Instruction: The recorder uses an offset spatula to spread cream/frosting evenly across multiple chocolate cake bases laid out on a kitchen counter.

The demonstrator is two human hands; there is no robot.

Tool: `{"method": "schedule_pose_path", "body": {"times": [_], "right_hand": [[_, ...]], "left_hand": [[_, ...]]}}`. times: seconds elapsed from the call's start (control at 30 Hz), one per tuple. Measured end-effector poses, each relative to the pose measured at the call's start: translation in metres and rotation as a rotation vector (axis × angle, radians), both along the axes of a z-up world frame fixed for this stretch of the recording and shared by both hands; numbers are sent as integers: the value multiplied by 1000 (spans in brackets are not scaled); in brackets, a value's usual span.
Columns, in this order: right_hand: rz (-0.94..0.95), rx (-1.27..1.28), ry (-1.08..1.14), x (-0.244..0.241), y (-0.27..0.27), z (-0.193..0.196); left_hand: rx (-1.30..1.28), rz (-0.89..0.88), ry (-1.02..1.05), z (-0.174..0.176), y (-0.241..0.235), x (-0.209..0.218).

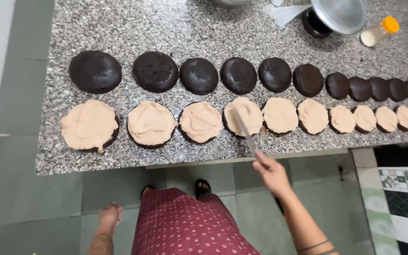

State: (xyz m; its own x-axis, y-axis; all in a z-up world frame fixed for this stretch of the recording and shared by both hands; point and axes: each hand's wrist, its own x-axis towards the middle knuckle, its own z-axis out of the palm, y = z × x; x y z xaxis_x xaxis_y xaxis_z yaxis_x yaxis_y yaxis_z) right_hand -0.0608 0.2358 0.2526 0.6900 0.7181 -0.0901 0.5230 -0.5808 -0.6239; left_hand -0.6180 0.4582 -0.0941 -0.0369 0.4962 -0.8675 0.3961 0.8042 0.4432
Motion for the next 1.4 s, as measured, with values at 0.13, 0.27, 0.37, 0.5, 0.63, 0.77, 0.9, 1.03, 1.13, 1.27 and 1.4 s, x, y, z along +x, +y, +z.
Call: {"method": "schedule_pose_path", "body": {"times": [0.13,0.27,0.37,0.5,0.63,0.77,0.9,1.03,1.13,1.27,1.4], "right_hand": [[17,16,120,49,-2,18],[213,-354,-338,63,-19,54],[286,-389,-598,78,-35,55],[341,-345,-535,75,-47,42],[288,-232,-99,80,-57,27],[288,-101,-64,71,-47,31],[278,-320,-425,58,-32,63],[288,-269,-568,46,-21,66],[270,-277,-581,41,-18,50],[214,-139,-193,61,-30,15],[-29,-79,228,47,-12,20]], "left_hand": [[-66,-19,40,4,-48,20],[-82,-84,-18,10,-90,49],[-119,-28,-51,22,-113,76],[-134,20,-7,42,-129,89],[-117,76,27,55,-141,107],[-70,41,-13,36,-147,113],[-10,-14,-108,31,-149,110],[-50,40,-99,39,-136,114],[-61,11,-58,43,-111,101],[-41,3,-43,29,-90,84],[-29,-10,-39,15,-68,63]]}}
